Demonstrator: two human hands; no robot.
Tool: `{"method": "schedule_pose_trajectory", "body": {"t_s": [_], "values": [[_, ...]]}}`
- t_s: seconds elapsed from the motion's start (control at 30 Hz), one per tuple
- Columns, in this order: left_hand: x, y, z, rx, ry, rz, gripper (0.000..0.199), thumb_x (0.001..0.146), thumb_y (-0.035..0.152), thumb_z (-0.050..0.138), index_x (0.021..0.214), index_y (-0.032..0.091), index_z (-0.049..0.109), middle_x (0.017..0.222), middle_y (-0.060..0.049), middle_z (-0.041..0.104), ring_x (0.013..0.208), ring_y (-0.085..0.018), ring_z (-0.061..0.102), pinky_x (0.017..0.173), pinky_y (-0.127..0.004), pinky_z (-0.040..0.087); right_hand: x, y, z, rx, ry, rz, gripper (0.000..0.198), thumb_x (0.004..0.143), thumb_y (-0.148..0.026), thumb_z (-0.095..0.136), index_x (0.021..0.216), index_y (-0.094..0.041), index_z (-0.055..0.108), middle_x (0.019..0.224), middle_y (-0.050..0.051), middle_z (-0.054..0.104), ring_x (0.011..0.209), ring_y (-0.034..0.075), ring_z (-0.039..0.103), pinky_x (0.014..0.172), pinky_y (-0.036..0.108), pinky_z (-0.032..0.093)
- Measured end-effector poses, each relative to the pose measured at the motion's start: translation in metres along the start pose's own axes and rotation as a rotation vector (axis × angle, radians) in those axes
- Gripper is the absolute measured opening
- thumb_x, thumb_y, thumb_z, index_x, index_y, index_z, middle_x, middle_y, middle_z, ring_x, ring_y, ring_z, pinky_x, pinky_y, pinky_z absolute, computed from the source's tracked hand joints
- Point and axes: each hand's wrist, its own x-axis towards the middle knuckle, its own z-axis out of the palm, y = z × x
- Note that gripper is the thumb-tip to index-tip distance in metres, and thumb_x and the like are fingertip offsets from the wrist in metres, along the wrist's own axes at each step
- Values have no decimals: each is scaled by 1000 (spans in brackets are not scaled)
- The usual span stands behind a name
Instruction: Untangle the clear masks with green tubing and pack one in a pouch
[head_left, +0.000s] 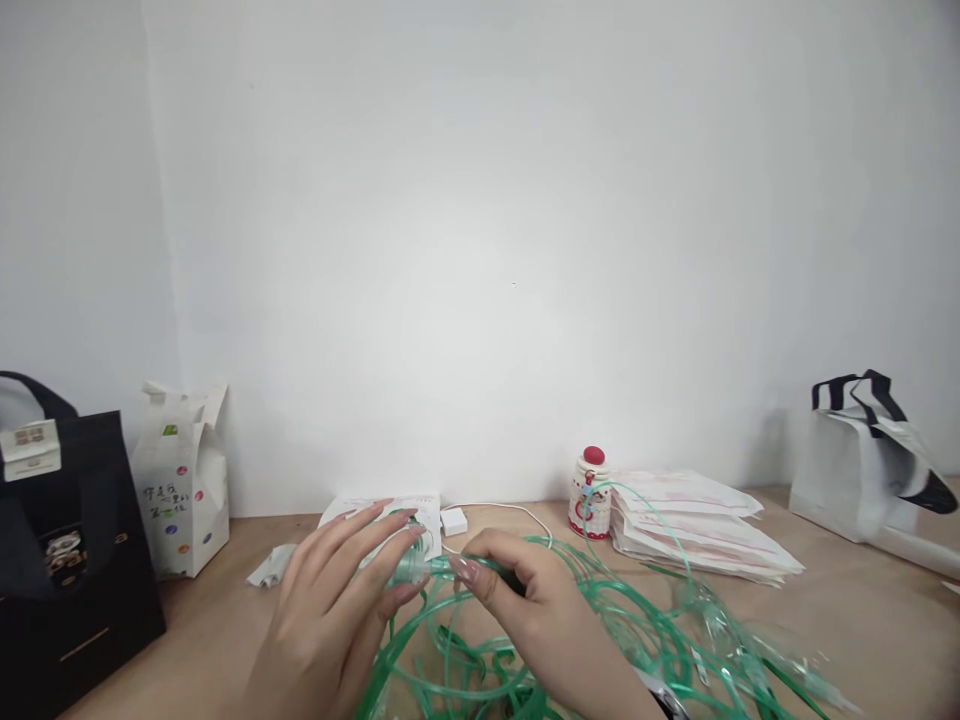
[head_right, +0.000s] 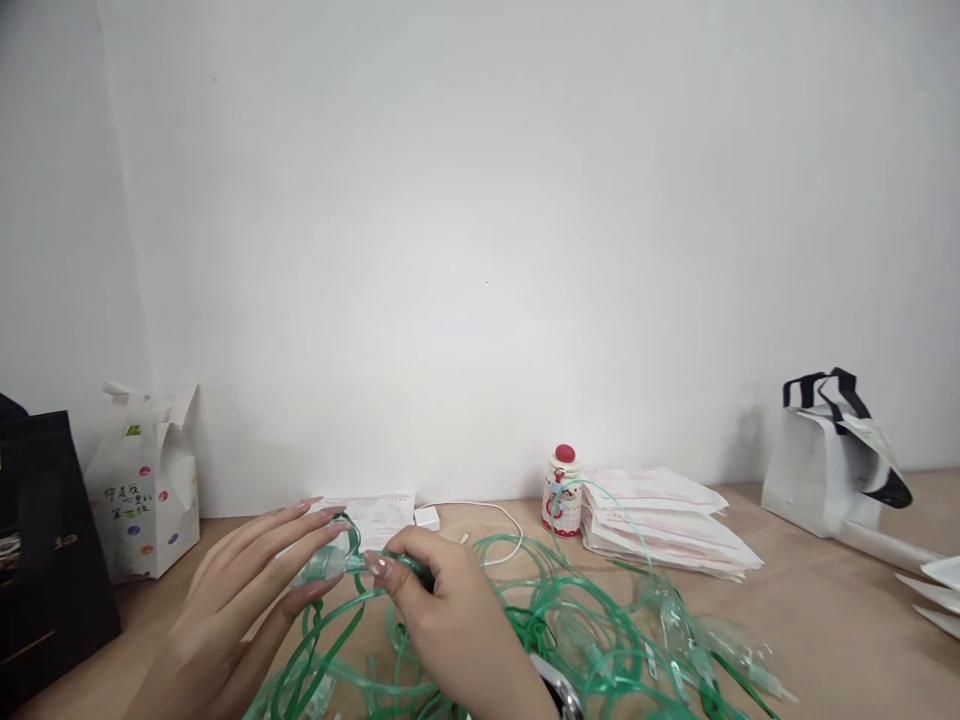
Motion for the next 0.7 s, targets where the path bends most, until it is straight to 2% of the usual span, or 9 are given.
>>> {"method": "schedule_pose_trajectory", "body": {"t_s": [0.17,0.27,0.37,0.5,0.7], "values": [[3,4,-2,8,27,10,38,86,10,48,120,26,53,119,-4,61,117,-21,48,93,-37,37,-3,-6,-2,44,2,8,30,88,-40,47,75,-17,61,69,0,56,69,15,49,62,25,37],[3,7,-2,-18,21,0,37,85,10,49,119,24,53,121,-4,59,119,-22,45,95,-37,35,-3,-7,-3,56,13,11,29,87,-38,48,74,-17,62,69,1,58,69,16,51,63,25,38],[3,8,-1,-42,-14,-13,42,84,12,53,125,22,49,126,-6,55,122,-22,42,97,-36,33,-1,-6,-3,69,30,-1,26,87,-37,49,74,-17,62,71,1,58,70,16,51,64,25,38],[3,6,-4,-54,-1,-6,47,82,12,55,128,18,46,125,-7,56,121,-23,42,97,-35,33,-1,-6,0,60,35,-2,26,87,-36,49,74,-17,62,70,0,57,70,15,51,64,25,38],[3,4,-10,-41,4,31,37,82,7,51,116,19,53,121,-7,60,119,-22,45,94,-36,35,-5,-8,1,31,2,0,29,88,-38,48,77,-17,65,73,2,61,72,17,53,66,26,40]]}}
